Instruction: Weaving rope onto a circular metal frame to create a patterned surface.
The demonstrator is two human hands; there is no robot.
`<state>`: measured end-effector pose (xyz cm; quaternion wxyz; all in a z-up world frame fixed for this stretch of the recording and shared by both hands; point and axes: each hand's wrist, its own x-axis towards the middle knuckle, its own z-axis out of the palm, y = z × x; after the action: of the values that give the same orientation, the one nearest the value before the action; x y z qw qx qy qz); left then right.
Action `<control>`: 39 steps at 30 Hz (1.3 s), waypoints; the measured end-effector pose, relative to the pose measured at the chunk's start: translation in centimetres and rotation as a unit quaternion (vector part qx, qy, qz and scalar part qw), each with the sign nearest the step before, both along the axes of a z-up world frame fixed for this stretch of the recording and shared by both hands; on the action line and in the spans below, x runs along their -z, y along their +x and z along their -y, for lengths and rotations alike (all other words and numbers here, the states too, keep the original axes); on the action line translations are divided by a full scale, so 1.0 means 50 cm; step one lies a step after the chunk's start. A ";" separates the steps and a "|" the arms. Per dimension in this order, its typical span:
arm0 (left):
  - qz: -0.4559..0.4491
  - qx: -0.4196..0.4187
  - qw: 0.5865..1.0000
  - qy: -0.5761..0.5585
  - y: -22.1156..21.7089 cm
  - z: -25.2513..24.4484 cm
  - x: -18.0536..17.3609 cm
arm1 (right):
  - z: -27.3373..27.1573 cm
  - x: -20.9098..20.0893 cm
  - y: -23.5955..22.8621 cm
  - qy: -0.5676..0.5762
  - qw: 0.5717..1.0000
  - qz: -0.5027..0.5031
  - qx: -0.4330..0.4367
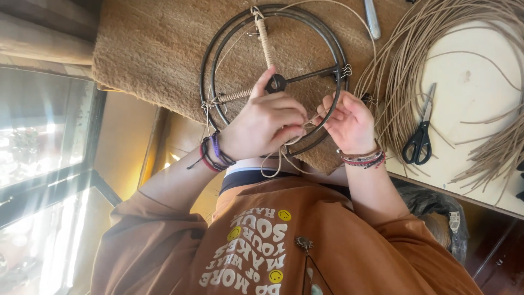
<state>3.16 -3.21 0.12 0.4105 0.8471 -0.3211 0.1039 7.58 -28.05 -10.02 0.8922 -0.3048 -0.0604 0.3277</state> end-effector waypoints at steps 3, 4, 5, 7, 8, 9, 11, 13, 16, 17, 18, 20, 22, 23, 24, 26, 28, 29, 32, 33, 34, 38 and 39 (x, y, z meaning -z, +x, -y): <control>-0.047 0.058 0.996 -0.046 -0.008 -0.011 -0.030 | -0.036 -0.056 -0.007 0.021 0.999 0.002 -0.026; -0.047 0.056 0.996 -0.046 -0.006 -0.015 -0.037 | -0.032 -0.046 -0.005 0.021 0.999 0.002 -0.027; -0.086 0.080 0.988 -0.098 -0.004 -0.019 -0.044 | -0.028 -0.036 -0.004 0.027 0.999 -0.002 -0.025; -0.124 0.105 0.975 -0.149 0.001 -0.023 -0.051 | -0.028 -0.029 -0.001 0.034 0.999 -0.004 -0.023; -0.128 0.104 0.969 -0.182 0.003 -0.024 -0.051 | -0.032 -0.031 0.001 0.032 0.999 0.018 -0.032; -0.132 0.102 0.962 -0.216 0.005 -0.026 -0.052 | -0.037 -0.034 0.003 0.030 0.998 0.040 -0.042; -0.101 0.082 0.962 -0.241 0.003 -0.028 -0.042 | -0.054 -0.054 -0.008 0.032 0.996 0.070 -0.053; -0.069 0.063 0.959 -0.267 -0.006 -0.027 -0.035 | -0.069 -0.041 -0.023 0.033 0.992 0.101 -0.063; -0.008 0.051 0.959 -0.277 -0.022 -0.029 -0.024 | -0.077 -0.003 -0.048 0.040 0.986 0.143 -0.079; -0.001 0.052 0.955 -0.291 -0.021 -0.034 -0.016 | -0.071 -0.009 -0.053 0.012 0.984 0.167 -0.068; 0.006 0.054 0.951 -0.305 -0.021 -0.040 -0.009 | -0.065 -0.016 -0.058 -0.016 0.980 0.191 -0.057; 0.024 0.043 0.955 -0.292 -0.023 -0.037 -0.009 | -0.068 -0.025 -0.061 -0.034 0.974 0.212 -0.070; 0.040 0.032 0.958 -0.281 -0.024 -0.035 -0.008 | -0.070 -0.035 -0.065 -0.052 0.968 0.232 -0.083; 0.043 0.030 0.958 -0.283 -0.025 -0.032 -0.006 | -0.069 -0.038 -0.069 -0.066 0.964 0.242 -0.089; 0.045 0.027 0.957 -0.285 -0.026 -0.029 -0.004 | -0.067 -0.042 -0.073 -0.081 0.960 0.252 -0.094; 0.034 0.039 0.960 -0.275 -0.023 -0.048 -0.011 | -0.096 -0.107 -0.064 -0.070 0.954 0.282 -0.078; 0.024 0.050 0.963 -0.262 -0.024 -0.074 -0.031 | -0.114 -0.136 -0.061 -0.056 0.946 0.313 -0.062; 0.014 0.071 0.974 -0.216 -0.028 -0.089 -0.048 | -0.115 -0.134 -0.069 -0.051 0.951 0.301 -0.054; 0.009 0.110 0.986 -0.129 -0.041 -0.113 -0.054 | -0.111 -0.099 -0.085 -0.023 0.969 0.242 -0.038; 0.015 0.126 0.988 -0.089 -0.046 -0.119 -0.050 | -0.110 -0.083 -0.090 0.001 0.980 0.196 -0.031; 0.014 0.125 0.988 -0.088 -0.047 -0.118 -0.051 | -0.116 -0.096 -0.091 0.002 0.980 0.195 -0.031; 0.040 0.127 0.991 0.012 -0.049 -0.107 -0.041 | -0.090 -0.009 -0.065 0.012 0.993 -0.008 -0.117; 0.032 0.126 0.990 0.050 -0.047 -0.105 -0.035 | -0.073 0.048 -0.047 -0.024 0.988 -0.027 -0.150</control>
<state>0.82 2.05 1.88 0.3670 0.8156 -0.4430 0.0627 5.21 -24.39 -12.43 0.8267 -0.3045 -0.0738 0.4674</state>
